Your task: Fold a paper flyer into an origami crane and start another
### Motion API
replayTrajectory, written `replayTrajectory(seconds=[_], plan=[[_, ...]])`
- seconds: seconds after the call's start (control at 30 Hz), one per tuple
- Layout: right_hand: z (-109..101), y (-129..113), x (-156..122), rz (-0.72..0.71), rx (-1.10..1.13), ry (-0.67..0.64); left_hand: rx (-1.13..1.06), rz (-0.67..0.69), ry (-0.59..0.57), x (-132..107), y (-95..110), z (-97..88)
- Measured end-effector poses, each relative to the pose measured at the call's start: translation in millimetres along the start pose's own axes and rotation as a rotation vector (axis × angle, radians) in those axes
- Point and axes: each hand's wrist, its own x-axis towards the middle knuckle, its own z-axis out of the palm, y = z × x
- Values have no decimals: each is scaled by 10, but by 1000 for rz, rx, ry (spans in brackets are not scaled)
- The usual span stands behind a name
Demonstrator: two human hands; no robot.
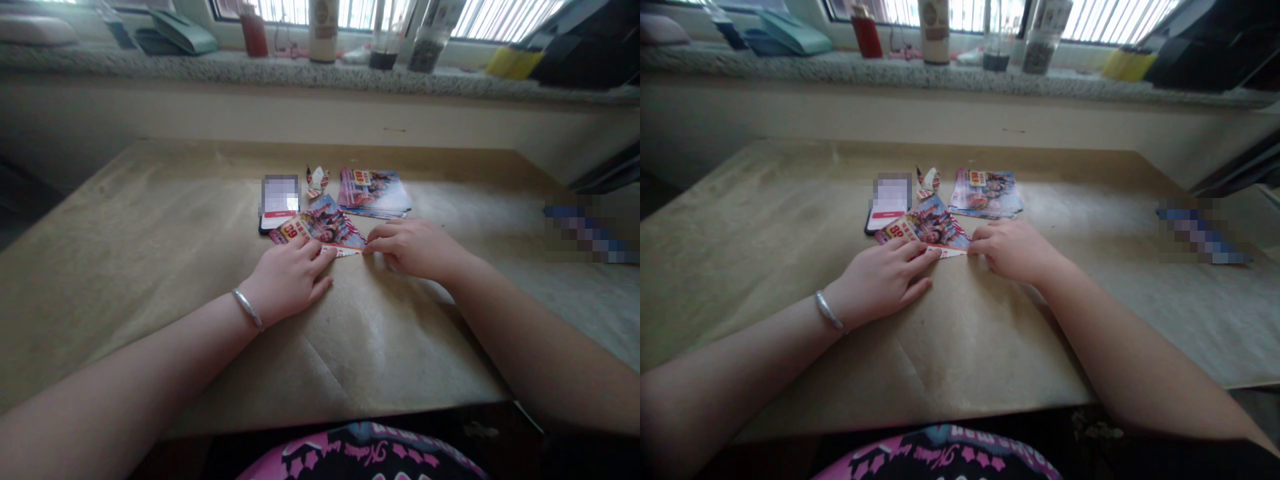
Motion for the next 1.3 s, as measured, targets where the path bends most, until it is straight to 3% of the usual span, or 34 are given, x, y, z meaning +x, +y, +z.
replayTrajectory(seconds=[0.53,0.9,1.3], plan=[[-4,122,-85,35,16,2,8,10,-4,5,5,-17],[150,99,-87,3,156,259,16,6,-17,9,3,-22],[191,-71,51,-22,189,186,-16,15,7,-1,-13,2]])
